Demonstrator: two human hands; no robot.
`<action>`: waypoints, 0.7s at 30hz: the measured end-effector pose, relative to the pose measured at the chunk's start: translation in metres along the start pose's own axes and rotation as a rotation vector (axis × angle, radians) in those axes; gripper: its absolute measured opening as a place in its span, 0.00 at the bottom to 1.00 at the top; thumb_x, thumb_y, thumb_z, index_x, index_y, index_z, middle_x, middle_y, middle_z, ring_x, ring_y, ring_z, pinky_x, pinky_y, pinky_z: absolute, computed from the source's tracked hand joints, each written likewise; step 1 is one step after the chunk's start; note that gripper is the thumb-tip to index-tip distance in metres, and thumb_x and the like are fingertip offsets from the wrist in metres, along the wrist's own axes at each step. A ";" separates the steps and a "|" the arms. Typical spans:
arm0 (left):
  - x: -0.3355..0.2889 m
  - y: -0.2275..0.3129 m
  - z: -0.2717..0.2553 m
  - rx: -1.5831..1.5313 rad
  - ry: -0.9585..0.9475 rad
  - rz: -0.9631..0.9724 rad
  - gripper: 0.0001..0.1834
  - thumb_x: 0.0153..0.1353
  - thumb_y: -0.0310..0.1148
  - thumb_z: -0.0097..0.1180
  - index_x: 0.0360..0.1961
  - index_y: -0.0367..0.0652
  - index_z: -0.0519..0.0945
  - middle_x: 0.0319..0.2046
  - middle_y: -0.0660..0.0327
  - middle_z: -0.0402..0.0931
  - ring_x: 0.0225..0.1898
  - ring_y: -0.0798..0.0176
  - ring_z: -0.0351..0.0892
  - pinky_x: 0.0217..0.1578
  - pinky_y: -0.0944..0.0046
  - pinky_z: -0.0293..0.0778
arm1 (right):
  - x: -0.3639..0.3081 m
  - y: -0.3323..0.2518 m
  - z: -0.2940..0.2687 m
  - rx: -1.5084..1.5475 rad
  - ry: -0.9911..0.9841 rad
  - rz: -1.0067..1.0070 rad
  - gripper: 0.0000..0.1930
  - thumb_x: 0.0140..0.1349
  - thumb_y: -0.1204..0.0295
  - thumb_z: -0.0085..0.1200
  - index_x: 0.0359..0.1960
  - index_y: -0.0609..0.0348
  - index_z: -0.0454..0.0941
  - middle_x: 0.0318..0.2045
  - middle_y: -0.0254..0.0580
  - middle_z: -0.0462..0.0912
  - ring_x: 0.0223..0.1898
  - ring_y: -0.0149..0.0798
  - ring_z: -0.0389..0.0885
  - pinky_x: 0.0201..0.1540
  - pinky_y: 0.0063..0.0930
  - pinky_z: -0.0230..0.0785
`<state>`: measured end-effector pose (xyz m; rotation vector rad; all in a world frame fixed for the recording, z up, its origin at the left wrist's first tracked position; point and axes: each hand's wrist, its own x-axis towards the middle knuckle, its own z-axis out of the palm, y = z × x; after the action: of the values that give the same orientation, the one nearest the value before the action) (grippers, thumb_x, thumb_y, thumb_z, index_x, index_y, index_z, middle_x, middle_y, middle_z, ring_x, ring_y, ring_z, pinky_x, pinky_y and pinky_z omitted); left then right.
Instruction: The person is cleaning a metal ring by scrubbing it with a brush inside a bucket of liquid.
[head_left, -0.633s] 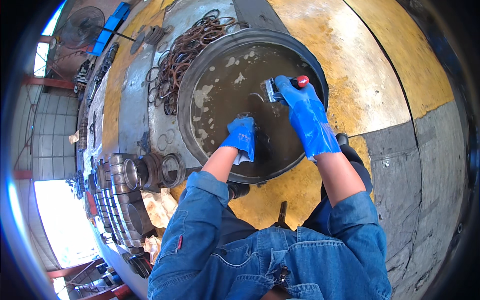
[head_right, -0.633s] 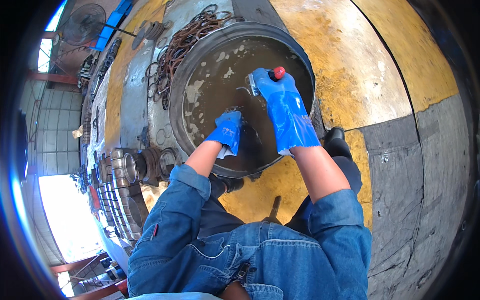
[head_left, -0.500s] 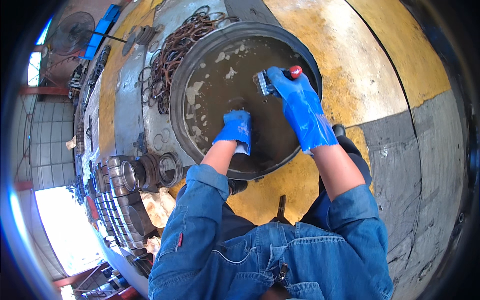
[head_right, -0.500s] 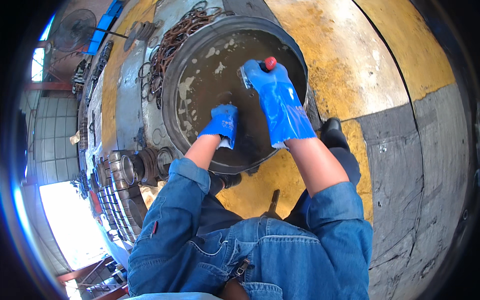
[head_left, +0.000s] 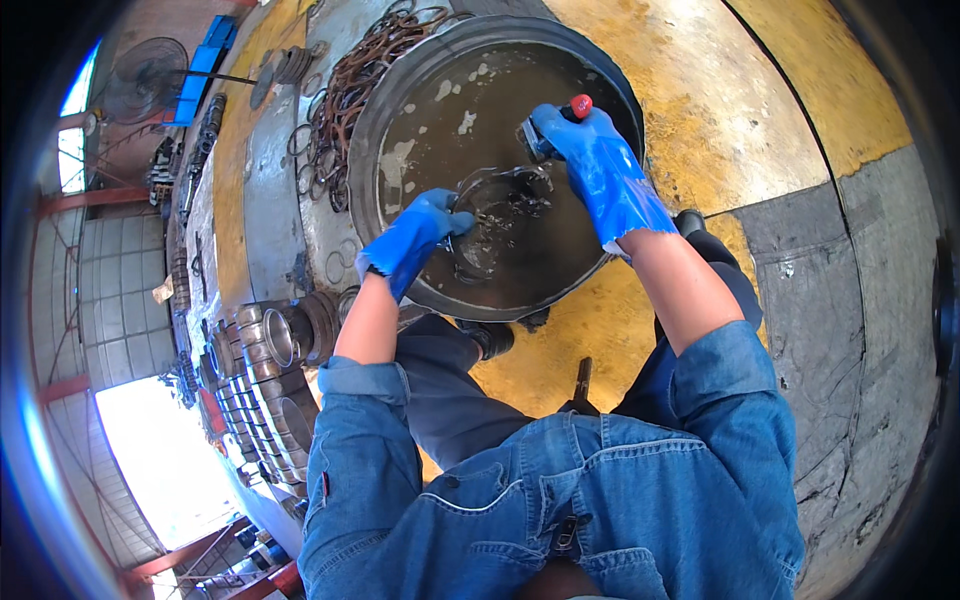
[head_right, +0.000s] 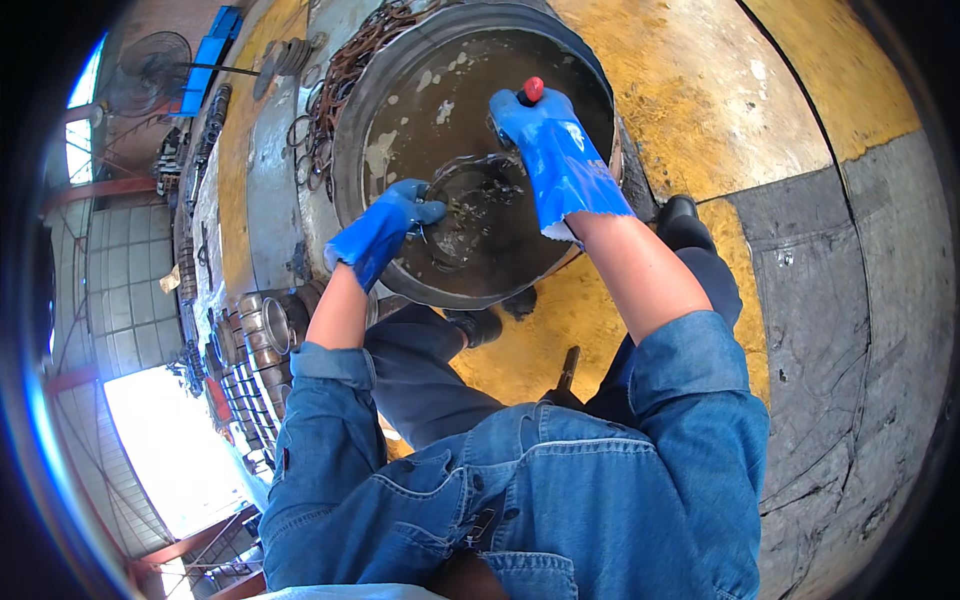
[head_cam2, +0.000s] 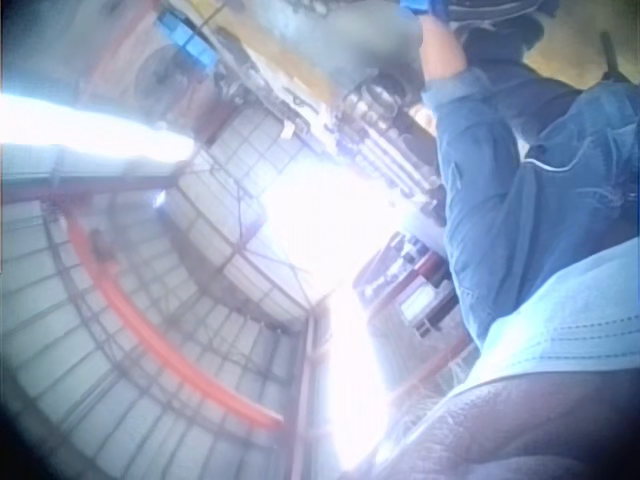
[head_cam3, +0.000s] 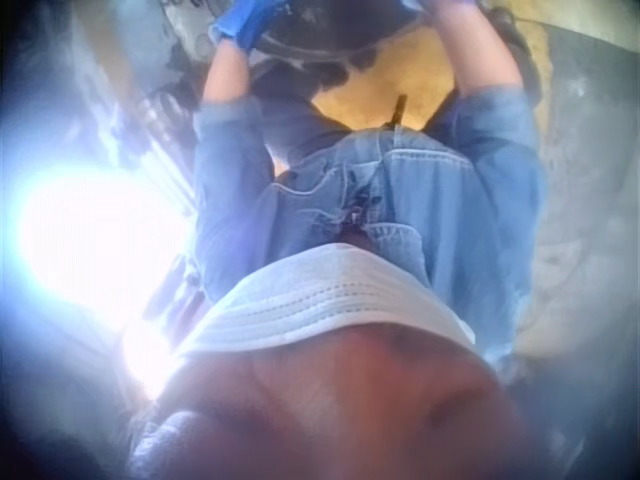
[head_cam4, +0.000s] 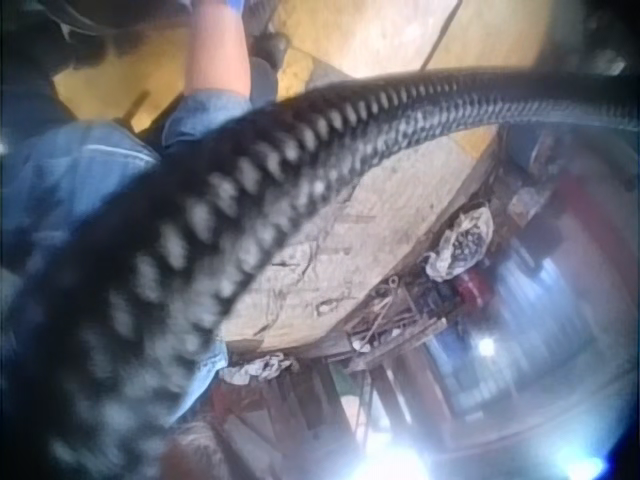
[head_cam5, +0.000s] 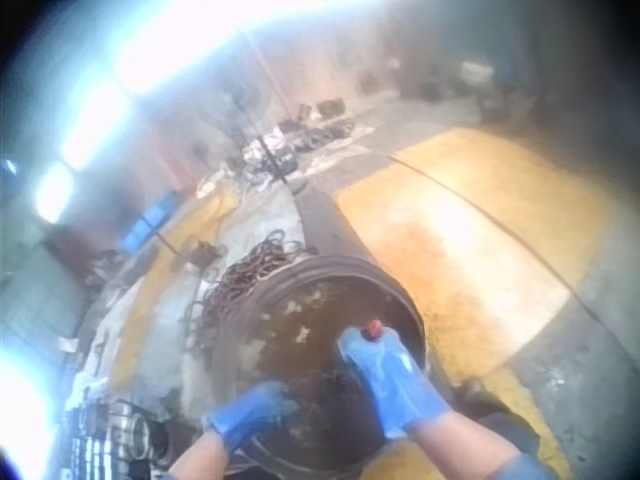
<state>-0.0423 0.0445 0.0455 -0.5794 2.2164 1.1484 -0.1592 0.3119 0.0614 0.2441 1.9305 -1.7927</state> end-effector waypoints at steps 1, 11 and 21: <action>-0.008 -0.006 -0.008 -0.100 0.048 -0.002 0.15 0.63 0.37 0.68 0.47 0.41 0.85 0.37 0.62 0.87 0.38 0.66 0.84 0.40 0.64 0.77 | 0.004 0.009 0.007 0.047 -0.062 -0.009 0.18 0.61 0.55 0.60 0.29 0.59 0.86 0.25 0.39 0.85 0.27 0.33 0.81 0.35 0.32 0.74; -0.021 -0.064 -0.007 -0.640 0.190 0.277 0.15 0.67 0.37 0.65 0.49 0.40 0.83 0.40 0.59 0.87 0.39 0.68 0.85 0.34 0.69 0.76 | -0.066 0.038 0.082 -0.072 -0.577 -0.913 0.15 0.66 0.68 0.62 0.52 0.58 0.85 0.44 0.46 0.89 0.43 0.41 0.89 0.52 0.33 0.79; -0.031 -0.041 0.035 -0.560 0.218 0.204 0.17 0.62 0.30 0.68 0.51 0.37 0.82 0.35 0.58 0.87 0.32 0.66 0.85 0.33 0.68 0.77 | 0.024 0.071 0.077 0.123 -0.280 -0.262 0.13 0.67 0.66 0.55 0.31 0.63 0.85 0.26 0.41 0.87 0.29 0.32 0.85 0.36 0.31 0.76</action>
<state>0.0153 0.0548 0.0255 -0.7394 2.1592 1.9193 -0.1307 0.2413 -0.0139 -0.2198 1.7180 -1.9928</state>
